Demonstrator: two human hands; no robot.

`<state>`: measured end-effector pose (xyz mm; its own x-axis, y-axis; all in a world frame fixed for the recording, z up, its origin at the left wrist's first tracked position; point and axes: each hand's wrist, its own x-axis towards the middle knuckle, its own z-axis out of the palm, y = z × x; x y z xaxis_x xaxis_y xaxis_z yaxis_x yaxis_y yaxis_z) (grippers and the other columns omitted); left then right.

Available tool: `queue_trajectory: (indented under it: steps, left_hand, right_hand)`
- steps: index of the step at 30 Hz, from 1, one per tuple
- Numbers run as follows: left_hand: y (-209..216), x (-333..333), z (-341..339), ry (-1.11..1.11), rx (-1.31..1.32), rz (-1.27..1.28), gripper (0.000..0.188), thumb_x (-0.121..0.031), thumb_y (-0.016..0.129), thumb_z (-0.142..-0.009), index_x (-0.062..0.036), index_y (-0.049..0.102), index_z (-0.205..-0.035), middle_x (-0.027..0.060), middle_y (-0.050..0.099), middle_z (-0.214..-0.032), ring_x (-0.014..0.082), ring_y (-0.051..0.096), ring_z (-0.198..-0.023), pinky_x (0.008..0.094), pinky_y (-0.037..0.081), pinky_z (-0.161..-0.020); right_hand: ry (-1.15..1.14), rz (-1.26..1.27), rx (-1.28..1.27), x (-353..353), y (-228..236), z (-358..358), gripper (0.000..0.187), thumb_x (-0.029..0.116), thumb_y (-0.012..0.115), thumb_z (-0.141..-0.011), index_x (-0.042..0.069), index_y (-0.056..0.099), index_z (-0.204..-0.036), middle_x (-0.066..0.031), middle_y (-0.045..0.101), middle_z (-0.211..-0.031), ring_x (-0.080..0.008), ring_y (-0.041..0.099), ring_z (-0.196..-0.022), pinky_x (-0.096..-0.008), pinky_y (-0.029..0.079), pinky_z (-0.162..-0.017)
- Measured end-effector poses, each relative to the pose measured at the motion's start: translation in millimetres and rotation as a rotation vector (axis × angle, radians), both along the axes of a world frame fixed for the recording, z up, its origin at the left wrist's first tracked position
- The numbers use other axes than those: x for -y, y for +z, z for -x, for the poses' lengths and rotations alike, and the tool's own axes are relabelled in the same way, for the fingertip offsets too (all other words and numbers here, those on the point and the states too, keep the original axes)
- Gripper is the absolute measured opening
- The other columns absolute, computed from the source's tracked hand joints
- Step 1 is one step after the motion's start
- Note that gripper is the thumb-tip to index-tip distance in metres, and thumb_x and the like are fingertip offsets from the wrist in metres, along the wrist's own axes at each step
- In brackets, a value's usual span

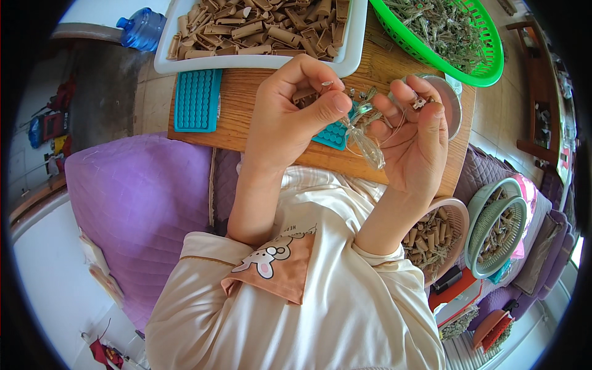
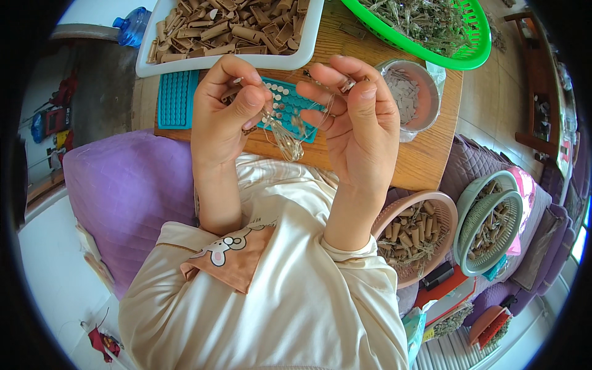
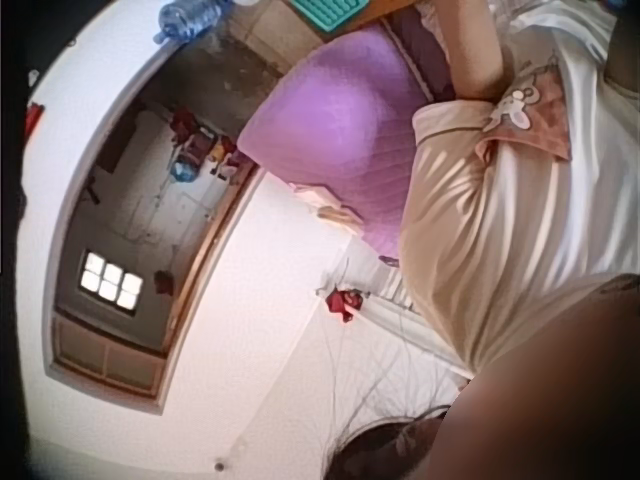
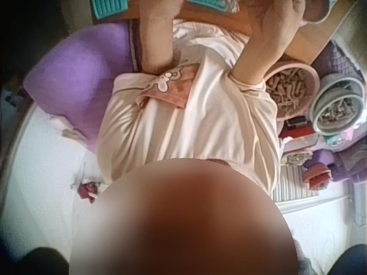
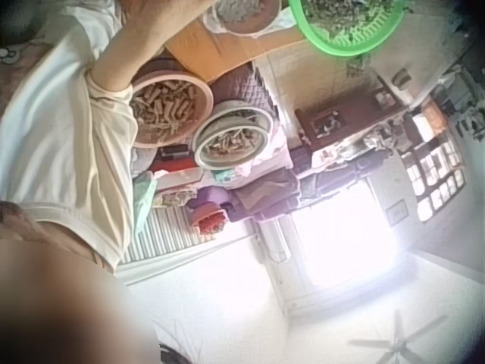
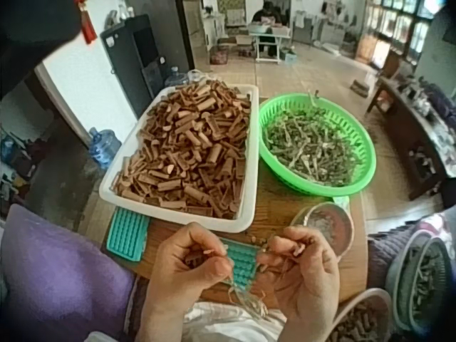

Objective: The person is assembling parts of what appear to be small tobacco-related products (possibly small cigar-like items) by placing a filter or end-piece and wrapping them.

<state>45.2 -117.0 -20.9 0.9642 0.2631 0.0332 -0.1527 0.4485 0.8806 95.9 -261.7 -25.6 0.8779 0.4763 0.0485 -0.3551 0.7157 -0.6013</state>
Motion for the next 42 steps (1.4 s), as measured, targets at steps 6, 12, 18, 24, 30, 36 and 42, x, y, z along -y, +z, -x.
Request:
queue_trajectory:
  steps: [6, 12, 18, 24, 30, 36, 42]
  left_hand:
    - [-3, -2, -2, 0.003, -0.037, 0.083, 0.018, -0.016, 0.063, -0.075, -0.0051, 0.05, -0.081, 0.0001, 0.054, -0.072, 0.0039, 0.046, -0.057, 0.0139, 0.031, -0.045]
    - [-29, 7, -15, -0.204, -0.083, 0.277, 0.044, -0.037, 0.06, -0.075, -0.0036, 0.047, -0.1, 0.0057, 0.054, -0.089, 0.0038, 0.039, -0.046, 0.0149, 0.025, -0.038]
    - [-42, 35, -16, -0.38, -0.024, 0.303, 0.074, -0.045, 0.069, -0.062, -0.0032, 0.037, -0.114, 0.0102, 0.049, -0.108, 0.0026, 0.041, -0.054, 0.0152, 0.033, -0.046]
    - [-34, 54, -16, -0.288, -0.091, -0.102, 0.044, -0.014, 0.066, -0.07, -0.0032, 0.043, -0.106, 0.0077, 0.054, -0.098, 0.003, 0.043, -0.059, 0.0177, 0.037, -0.054]
    - [-23, 50, -12, -0.257, -0.22, -0.204, 0.02, -0.01, 0.064, -0.071, -0.0008, 0.055, -0.086, 0.0001, 0.057, -0.073, 0.0027, 0.041, -0.055, 0.0181, 0.035, -0.05]
    - [-18, 44, -10, -0.271, -0.164, -0.16, 0.02, -0.017, 0.066, -0.072, -0.003, 0.053, -0.08, -0.0055, 0.05, -0.069, -0.0006, 0.037, -0.055, 0.0142, 0.028, -0.047]
    - [-18, 26, -15, -0.217, -0.168, -0.061, 0.019, -0.016, 0.066, -0.072, -0.0032, 0.055, -0.082, -0.0015, 0.056, -0.072, 0.0005, 0.044, -0.057, 0.0141, 0.033, -0.049]
  right_hand:
    - [-0.046, -0.106, -0.041, -1, -2, 1, 0.036, 0.026, 0.04, -0.088, -0.003, 0.04, -0.109, -0.0144, 0.053, -0.102, -0.0241, 0.057, -0.088, -0.0307, 0.053, -0.066]
    - [-0.219, -0.252, -0.098, -1, 1, 1, 0.036, 0.028, 0.04, -0.087, 0.002, 0.039, -0.112, -0.0099, 0.052, -0.107, -0.021, 0.057, -0.088, -0.0315, 0.053, -0.067]
    - [-0.405, -0.262, -0.074, 2, 2, -4, 0.034, 0.029, 0.041, -0.087, 0.004, 0.041, -0.11, -0.0071, 0.053, -0.105, -0.0178, 0.057, -0.089, -0.0299, 0.052, -0.069]
    - [-0.469, -0.261, -0.003, 10, -5, -9, 0.035, 0.029, 0.042, -0.086, 0.004, 0.04, -0.111, -0.0071, 0.053, -0.105, -0.0183, 0.056, -0.091, -0.0299, 0.053, -0.07]
    - [-0.501, -0.024, 0.037, 9, -2, -9, 0.034, 0.024, 0.046, -0.085, 0.001, 0.043, -0.11, -0.0095, 0.055, -0.102, -0.0189, 0.058, -0.087, -0.0281, 0.052, -0.067]
    - [-0.654, 0.476, 0.176, 6, 1, -11, 0.03, 0.017, 0.049, -0.084, -0.001, 0.046, -0.108, -0.0145, 0.058, -0.094, -0.0165, 0.059, -0.071, -0.0233, 0.049, -0.063]
    - [-0.644, 0.266, 0.254, 35, -14, -23, 0.02, 0.009, 0.056, -0.08, 0.001, 0.048, -0.096, -0.0162, 0.059, -0.086, -0.0053, 0.045, -0.051, -0.0158, 0.037, -0.048]
